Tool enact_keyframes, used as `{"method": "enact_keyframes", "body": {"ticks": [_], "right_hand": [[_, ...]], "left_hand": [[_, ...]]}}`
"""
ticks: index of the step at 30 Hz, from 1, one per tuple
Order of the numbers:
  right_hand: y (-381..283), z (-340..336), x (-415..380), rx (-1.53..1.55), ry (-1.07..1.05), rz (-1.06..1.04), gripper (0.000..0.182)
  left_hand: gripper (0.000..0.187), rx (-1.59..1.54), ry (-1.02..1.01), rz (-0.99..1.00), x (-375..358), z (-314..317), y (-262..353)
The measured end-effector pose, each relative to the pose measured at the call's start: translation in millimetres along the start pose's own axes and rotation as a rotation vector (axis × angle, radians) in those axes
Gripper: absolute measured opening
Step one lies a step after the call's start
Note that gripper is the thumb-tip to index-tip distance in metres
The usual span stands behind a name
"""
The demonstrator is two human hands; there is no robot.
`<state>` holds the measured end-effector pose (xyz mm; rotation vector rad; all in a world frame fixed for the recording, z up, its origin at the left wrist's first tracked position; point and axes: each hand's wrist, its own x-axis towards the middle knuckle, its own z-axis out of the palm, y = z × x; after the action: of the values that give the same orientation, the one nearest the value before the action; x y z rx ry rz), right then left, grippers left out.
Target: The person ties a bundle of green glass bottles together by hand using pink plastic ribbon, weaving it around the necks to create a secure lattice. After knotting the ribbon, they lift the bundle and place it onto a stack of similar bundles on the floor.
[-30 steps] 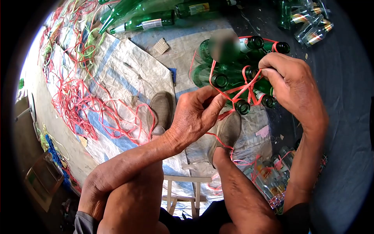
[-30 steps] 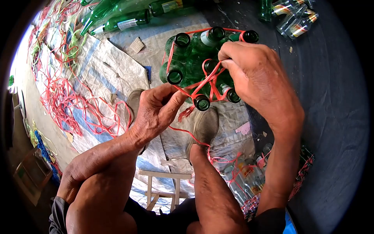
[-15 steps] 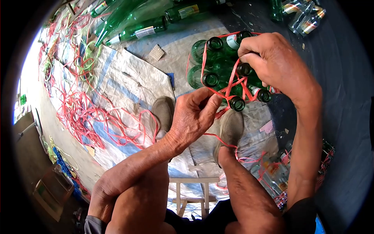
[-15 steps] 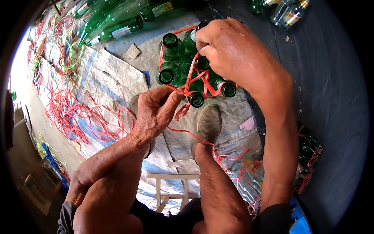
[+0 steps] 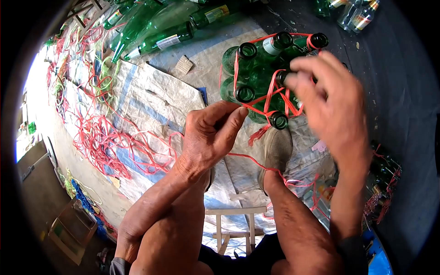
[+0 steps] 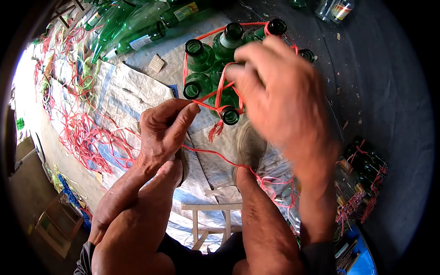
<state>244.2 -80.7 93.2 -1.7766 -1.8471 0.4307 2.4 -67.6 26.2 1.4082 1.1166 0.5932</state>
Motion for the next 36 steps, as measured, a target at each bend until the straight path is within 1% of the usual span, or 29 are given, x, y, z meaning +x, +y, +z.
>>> {"method": "enact_keyframes", "body": {"ticks": [2,5,6,9,10,12,17,20,24,27,31,33,36], "right_hand": [[-24,-1,-23,0.025,-0.038,0.039,0.027],[-30,25,-48,0.000,-0.013,0.048,0.039],[-27,33,-51,-0.055,0.013,0.020,0.034],[-31,43,-54,-0.046,0.075,0.064,0.028],[-33,45,-54,-0.042,0.082,0.078,0.022],[-32,49,-55,-0.026,0.121,0.075,0.021],[-35,51,-54,0.043,0.135,0.158,0.020],[-31,55,-54,0.047,0.148,0.140,0.021],[-26,58,-57,0.065,0.146,0.140,0.021],[-25,60,-59,0.090,0.152,0.142,0.021],[-25,62,-58,0.093,0.191,0.118,0.021],[-26,60,-55,0.076,0.215,0.097,0.020],[-26,58,-57,0.070,0.176,0.095,0.021]], "left_hand": [[0.016,0.034,-0.008,0.040,2,-3,1],[0.013,0.131,-0.040,0.082,3,-10,6],[0.011,0.167,-0.051,0.094,4,-12,9],[0.007,0.287,-0.068,0.223,8,-17,20],[0.007,0.338,-0.073,0.269,9,-18,22],[0.006,0.439,-0.085,0.368,13,-22,24],[0.005,0.579,-0.147,0.396,17,-29,34],[0.004,0.646,-0.196,0.439,20,-32,44],[0.005,0.748,-0.298,0.506,28,-36,72],[0.006,0.913,-0.382,0.620,46,-34,91],[0.010,0.988,-0.462,0.776,77,-30,102],[0.013,0.974,-0.443,0.730,91,-29,97],[0.009,0.913,-0.442,0.677,99,-34,86]]}}
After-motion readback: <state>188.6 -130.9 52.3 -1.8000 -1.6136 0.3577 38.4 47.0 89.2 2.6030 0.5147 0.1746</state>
